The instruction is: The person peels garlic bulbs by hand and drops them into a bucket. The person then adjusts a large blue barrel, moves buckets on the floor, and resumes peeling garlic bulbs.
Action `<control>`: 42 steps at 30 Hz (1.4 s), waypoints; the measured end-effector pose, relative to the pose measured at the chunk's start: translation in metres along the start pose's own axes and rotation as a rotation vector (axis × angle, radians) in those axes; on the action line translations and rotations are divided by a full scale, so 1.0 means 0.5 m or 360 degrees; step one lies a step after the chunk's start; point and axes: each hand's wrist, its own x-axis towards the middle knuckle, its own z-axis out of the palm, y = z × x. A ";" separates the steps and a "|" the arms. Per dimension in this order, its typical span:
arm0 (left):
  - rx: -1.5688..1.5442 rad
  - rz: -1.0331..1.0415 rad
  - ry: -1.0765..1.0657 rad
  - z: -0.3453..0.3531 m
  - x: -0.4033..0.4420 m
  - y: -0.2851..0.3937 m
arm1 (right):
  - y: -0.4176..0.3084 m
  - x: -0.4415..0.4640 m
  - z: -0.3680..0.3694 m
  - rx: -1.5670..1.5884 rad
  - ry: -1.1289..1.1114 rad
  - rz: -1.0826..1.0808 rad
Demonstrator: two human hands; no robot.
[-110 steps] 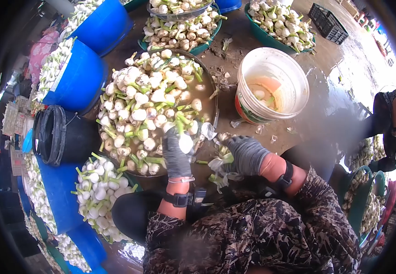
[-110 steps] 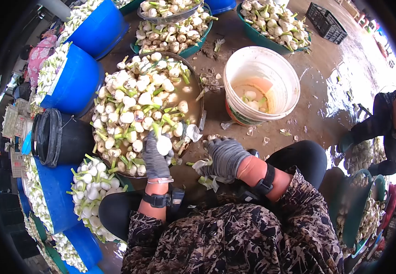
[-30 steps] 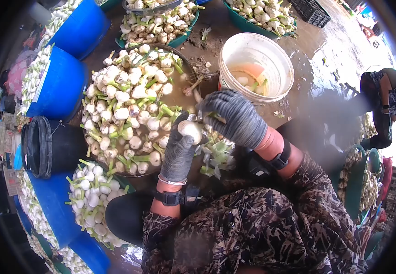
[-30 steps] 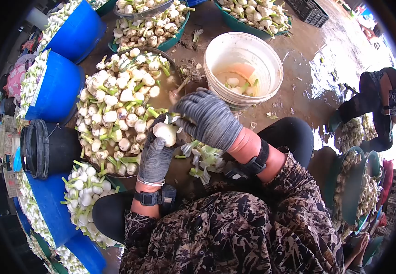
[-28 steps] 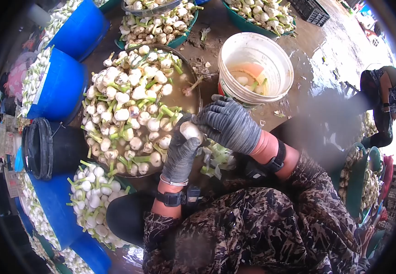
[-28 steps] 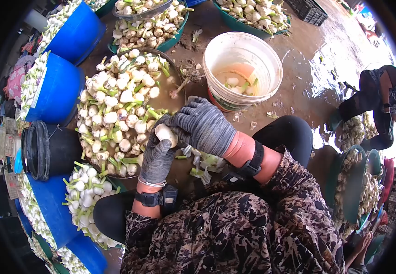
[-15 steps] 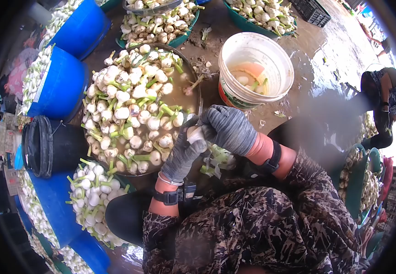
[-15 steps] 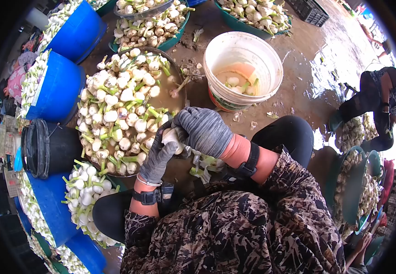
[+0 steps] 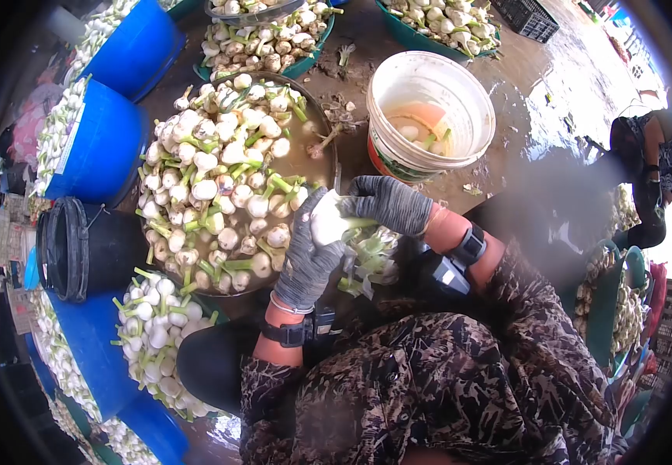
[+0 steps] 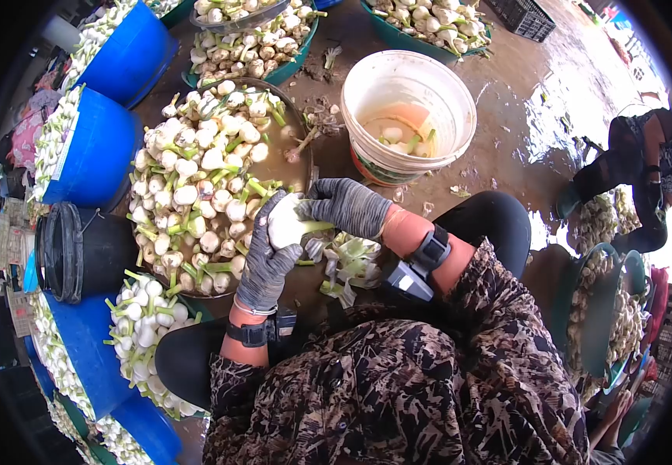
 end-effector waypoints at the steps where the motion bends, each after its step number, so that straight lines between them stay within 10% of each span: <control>1: -0.0147 -0.0092 0.0025 0.001 0.001 0.015 | 0.011 0.006 -0.003 0.0031 -0.0079 -0.0087; 3: -0.0854 -0.0263 0.0096 0.001 -0.004 0.004 | 0.009 0.007 -0.003 0.0069 -0.0202 -0.0227; 4: -0.1570 -0.0434 0.0159 0.004 -0.003 -0.008 | -0.031 -0.015 -0.002 0.0600 -0.0228 0.0302; 6: -0.0158 -0.0022 0.0391 0.015 0.014 -0.025 | -0.017 -0.012 0.014 0.0748 -0.0366 0.0319; 8: -0.2082 -0.0327 -0.0103 -0.004 0.011 -0.026 | -0.024 -0.025 0.012 0.0091 -0.0514 -0.0019; 11: -0.1862 -0.0574 0.0419 -0.025 0.014 -0.025 | 0.062 -0.015 0.034 -0.0645 -0.0899 -0.0174; 12: -0.1709 -0.0647 0.0534 -0.039 0.016 -0.022 | 0.009 -0.029 0.033 -0.0926 -0.0764 0.0324; 14: -0.1272 -0.0592 0.0766 -0.026 0.016 0.009 | -0.006 -0.044 0.055 -0.1259 0.0048 0.0035; 15: -0.0851 -0.0424 0.0805 -0.017 0.018 -0.025 | 0.022 -0.033 0.063 -0.1098 0.0458 -0.0458; 18: -0.0470 -0.0192 0.0470 0.037 0.014 -0.062 | -0.062 -0.006 0.052 -0.0903 0.0229 -0.1031; 21: -0.0019 -0.0182 0.0298 0.049 0.007 -0.018 | -0.027 0.013 0.083 0.0122 0.0312 -0.0692; 22: -0.0040 -0.0097 0.0380 0.054 0.004 -0.018 | -0.024 0.014 0.091 0.0925 0.0388 -0.0264; 24: -0.0551 -0.0637 0.0174 0.017 -0.001 -0.005 | 0.000 0.042 0.065 -0.0298 0.0611 -0.0764; 26: -0.0733 -0.0443 0.0262 0.005 -0.002 -0.026 | -0.030 0.048 0.063 0.1337 0.0349 -0.0093; 28: -0.1122 -0.0374 0.0282 -0.002 0.005 -0.019 | 0.025 0.075 0.053 0.1331 0.0351 -0.0004; 31: -0.1559 -0.0556 0.0039 -0.018 0.010 -0.038 | 0.018 0.056 0.048 -0.0858 0.0500 -0.0697; 33: -0.1860 -0.0765 -0.0176 -0.026 0.022 -0.047 | 0.008 0.063 0.055 -0.0529 0.0342 -0.0595; 42: -0.0519 -0.0091 0.0417 0.017 0.023 -0.037 | -0.032 0.001 0.075 0.0380 0.0381 -0.0323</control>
